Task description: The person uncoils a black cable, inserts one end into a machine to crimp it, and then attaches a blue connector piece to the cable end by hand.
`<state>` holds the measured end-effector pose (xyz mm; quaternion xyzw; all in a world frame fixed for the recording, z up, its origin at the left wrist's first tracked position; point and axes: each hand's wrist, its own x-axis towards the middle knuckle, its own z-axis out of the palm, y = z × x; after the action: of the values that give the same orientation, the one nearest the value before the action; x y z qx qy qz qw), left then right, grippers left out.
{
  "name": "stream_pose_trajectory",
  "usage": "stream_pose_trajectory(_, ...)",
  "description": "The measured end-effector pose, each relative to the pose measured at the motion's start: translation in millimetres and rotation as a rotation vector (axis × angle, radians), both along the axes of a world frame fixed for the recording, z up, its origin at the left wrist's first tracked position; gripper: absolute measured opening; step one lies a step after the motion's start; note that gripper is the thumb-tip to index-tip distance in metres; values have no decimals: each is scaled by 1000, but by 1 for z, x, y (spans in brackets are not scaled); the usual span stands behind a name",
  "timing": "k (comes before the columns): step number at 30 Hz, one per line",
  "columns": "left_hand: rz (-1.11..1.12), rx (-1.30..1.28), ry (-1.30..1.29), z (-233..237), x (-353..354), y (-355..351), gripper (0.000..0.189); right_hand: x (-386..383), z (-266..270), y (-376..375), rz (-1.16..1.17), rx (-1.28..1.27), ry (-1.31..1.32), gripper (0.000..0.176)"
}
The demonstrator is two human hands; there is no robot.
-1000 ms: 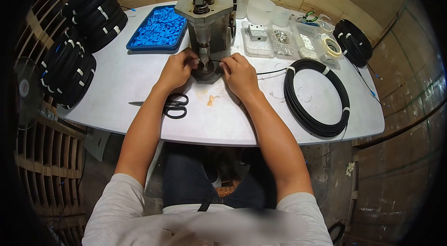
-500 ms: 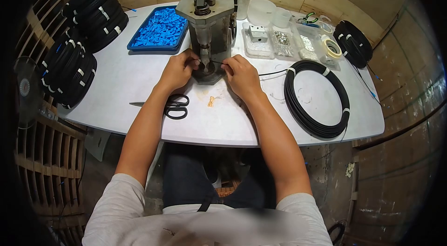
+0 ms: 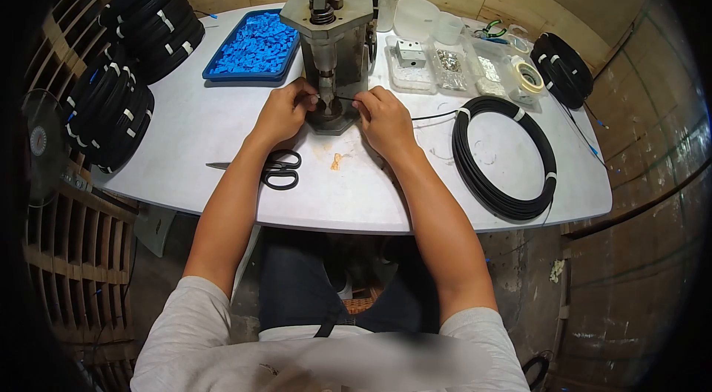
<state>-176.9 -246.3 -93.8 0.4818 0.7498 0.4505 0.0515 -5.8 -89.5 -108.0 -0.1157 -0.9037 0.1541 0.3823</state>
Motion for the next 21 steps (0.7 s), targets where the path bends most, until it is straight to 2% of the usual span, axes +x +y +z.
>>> stream_pose_trajectory(21,-2,16,-28,-2,-1,0,14,1,-1,-1,-22,-33,-42,10)
